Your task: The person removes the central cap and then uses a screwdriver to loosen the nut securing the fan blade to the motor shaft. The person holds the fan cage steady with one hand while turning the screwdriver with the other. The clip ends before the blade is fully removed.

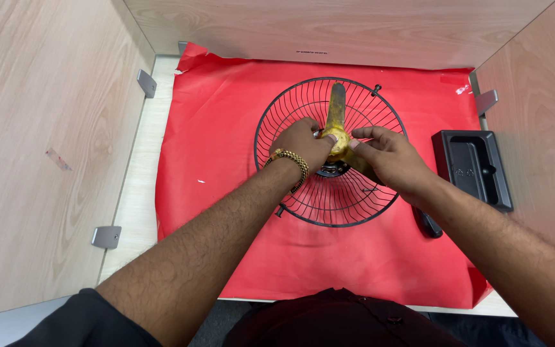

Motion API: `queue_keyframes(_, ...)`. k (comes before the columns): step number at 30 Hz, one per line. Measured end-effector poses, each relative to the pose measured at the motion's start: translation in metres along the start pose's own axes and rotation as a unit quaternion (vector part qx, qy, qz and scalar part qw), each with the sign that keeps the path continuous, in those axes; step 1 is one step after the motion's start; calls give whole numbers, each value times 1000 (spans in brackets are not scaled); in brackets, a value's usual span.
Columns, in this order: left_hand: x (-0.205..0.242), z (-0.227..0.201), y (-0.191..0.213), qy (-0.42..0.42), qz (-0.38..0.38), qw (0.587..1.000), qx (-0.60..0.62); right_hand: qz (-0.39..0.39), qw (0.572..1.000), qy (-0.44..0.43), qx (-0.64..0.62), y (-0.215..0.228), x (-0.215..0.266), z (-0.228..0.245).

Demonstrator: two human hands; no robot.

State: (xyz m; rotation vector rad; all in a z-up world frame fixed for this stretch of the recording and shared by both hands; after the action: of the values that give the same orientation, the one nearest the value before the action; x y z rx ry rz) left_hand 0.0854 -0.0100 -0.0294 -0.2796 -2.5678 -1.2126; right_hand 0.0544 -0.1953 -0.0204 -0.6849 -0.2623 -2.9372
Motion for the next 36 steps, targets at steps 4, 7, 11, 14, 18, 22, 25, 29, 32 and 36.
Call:
queue_keyframes(4, -8, 4, -7, 40, 36, 996, 77, 32, 999, 19, 17, -2, -6, 1)
queue_keyframes(7, -13, 8, -14, 38, 63, 993, 89, 37, 999, 21, 33, -1, -9, -2)
queue_keyframes(11, -15, 7, -23, 36, 59, 989, 130, 28, 993, 72, 90, -2, -10, -3)
queue_keyframes(14, -15, 5, -24, 31, 80, 974, 211, 20, 989, 99, 106, -2, -9, 0)
queue_keyframes(18, -11, 1, -16, 27, 80, 979, 185, 27, 988, 100, 118, -2, -5, 4)
queue_keyframes(22, -6, -4, -6, 16, 64, 992, 104, 13, 984, 111, 136, -1, -1, 11)
queue_keyframes(25, -4, -8, 0, 4, 32, 998, 61, 1, 983, 124, 132, -2, 3, 15)
queue_keyframes(29, -4, -12, 8, -17, -32, 998, 57, -30, 967, 137, 211, 4, 11, 19)
queue_keyframes(32, -3, -14, 16, -44, -73, 995, 57, -50, 953, 100, 283, 13, 16, 13)
queue_keyframes(36, 0, -15, 19, -18, -85, 991, 105, -61, 974, 124, 177, 28, 16, -1)
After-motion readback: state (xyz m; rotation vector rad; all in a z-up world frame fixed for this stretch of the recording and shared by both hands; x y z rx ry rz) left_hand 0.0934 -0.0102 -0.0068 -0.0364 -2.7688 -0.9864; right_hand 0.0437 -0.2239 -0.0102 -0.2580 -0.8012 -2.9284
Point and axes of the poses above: each hand's wrist, its own x-axis away from the middle knuckle, its own y-axis out of the back of the hand, z = x × y, the point moved 2 cm from there along -x, towards the middle knuckle, and after that the axes turned 6 degrees about -x, right-handed, at the moved point
